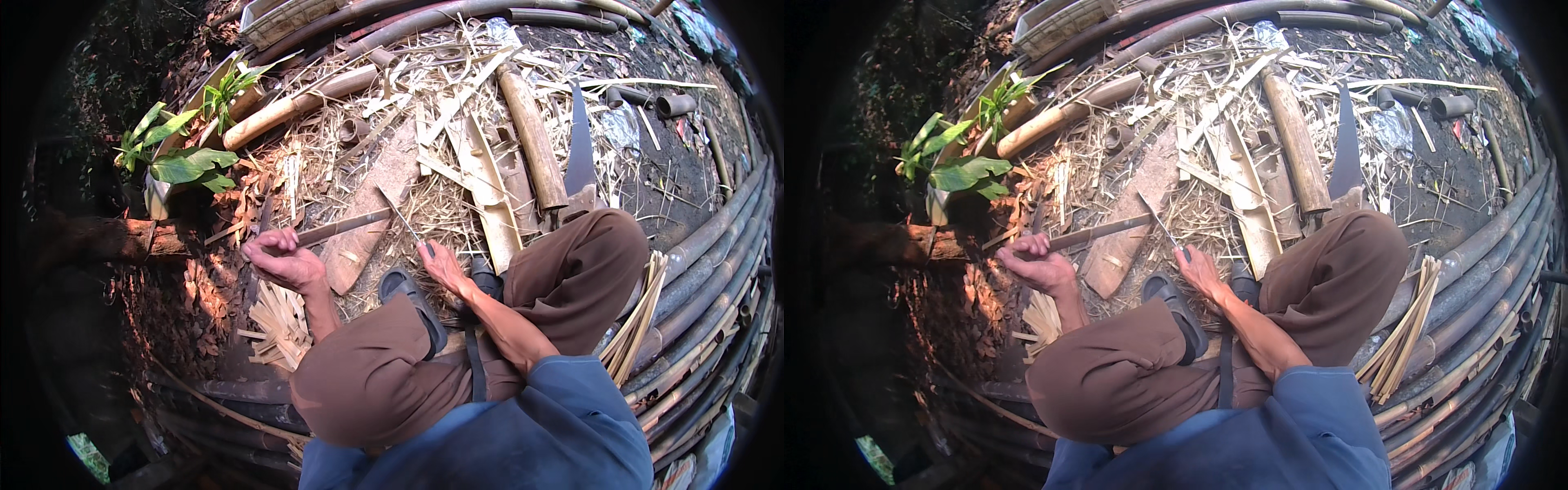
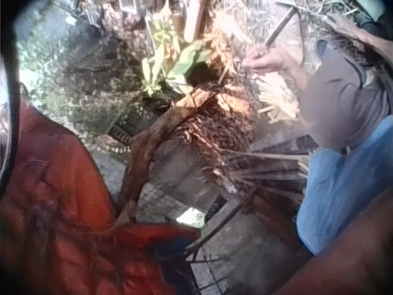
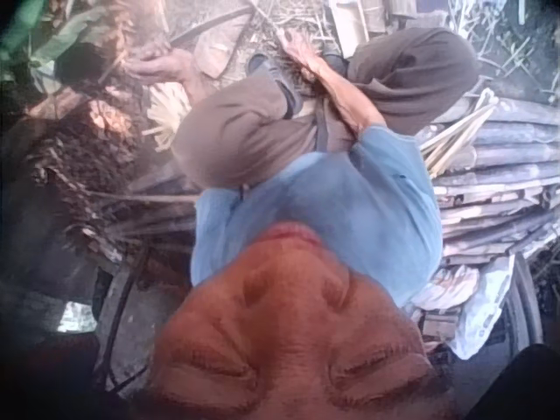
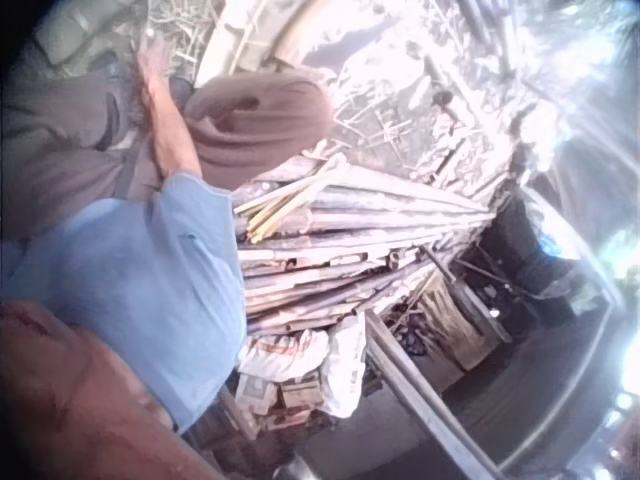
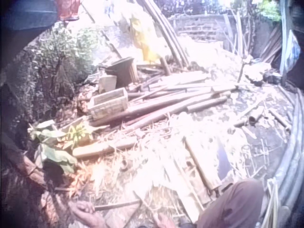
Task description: The person sits on the ground and uses a machete to split bamboo strips into smaller pieces. They repeatedly pick up bamboo pieces, position them, and strike them with the machete to produce thin slats.
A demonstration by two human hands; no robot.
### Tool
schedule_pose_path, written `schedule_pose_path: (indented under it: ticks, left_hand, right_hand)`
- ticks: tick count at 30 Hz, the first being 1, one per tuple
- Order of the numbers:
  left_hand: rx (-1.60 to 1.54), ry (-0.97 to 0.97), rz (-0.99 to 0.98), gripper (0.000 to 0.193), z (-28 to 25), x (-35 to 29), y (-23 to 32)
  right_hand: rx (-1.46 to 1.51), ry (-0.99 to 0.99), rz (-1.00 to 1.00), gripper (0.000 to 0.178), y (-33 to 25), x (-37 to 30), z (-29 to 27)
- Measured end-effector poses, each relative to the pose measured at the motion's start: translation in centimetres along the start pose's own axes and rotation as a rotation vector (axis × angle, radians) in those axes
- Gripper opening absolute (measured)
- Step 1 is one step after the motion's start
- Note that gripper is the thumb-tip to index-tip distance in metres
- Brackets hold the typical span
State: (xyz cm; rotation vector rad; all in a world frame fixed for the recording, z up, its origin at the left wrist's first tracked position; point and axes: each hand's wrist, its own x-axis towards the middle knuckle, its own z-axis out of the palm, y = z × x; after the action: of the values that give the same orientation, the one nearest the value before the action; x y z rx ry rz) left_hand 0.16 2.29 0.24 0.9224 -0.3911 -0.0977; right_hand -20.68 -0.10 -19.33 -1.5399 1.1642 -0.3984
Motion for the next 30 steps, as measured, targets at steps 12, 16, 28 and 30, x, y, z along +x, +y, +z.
schedule_pose_path:
  ticks: [12, 16, 28, 30]
  left_hand:
    - [-0.113, 0.171, -0.002, 0.024, 1.2, -0.1, -1.8]
    - [-0.068, 0.142, 0.007, 0.022, 0.3, 0.0, -1.3]
    - [-0.11, 0.103, 0.005, 0.024, 2.7, 0.6, -2.7]
    - [-0.17, 0.028, -0.008, 0.024, 2.5, 0.3, -2.4]
  right_hand:
    - [0.138, -0.048, -0.261, 0.03, -10.0, -1.2, 2.0]
    - [0.12, -0.128, -0.286, 0.028, -11.9, -3.1, 1.9]
    - [-0.058, 0.057, -0.076, 0.036, -1.6, 1.8, 1.6]
    - [0.011, 0.015, -0.014, 0.04, -1.9, 1.4, 1.5]
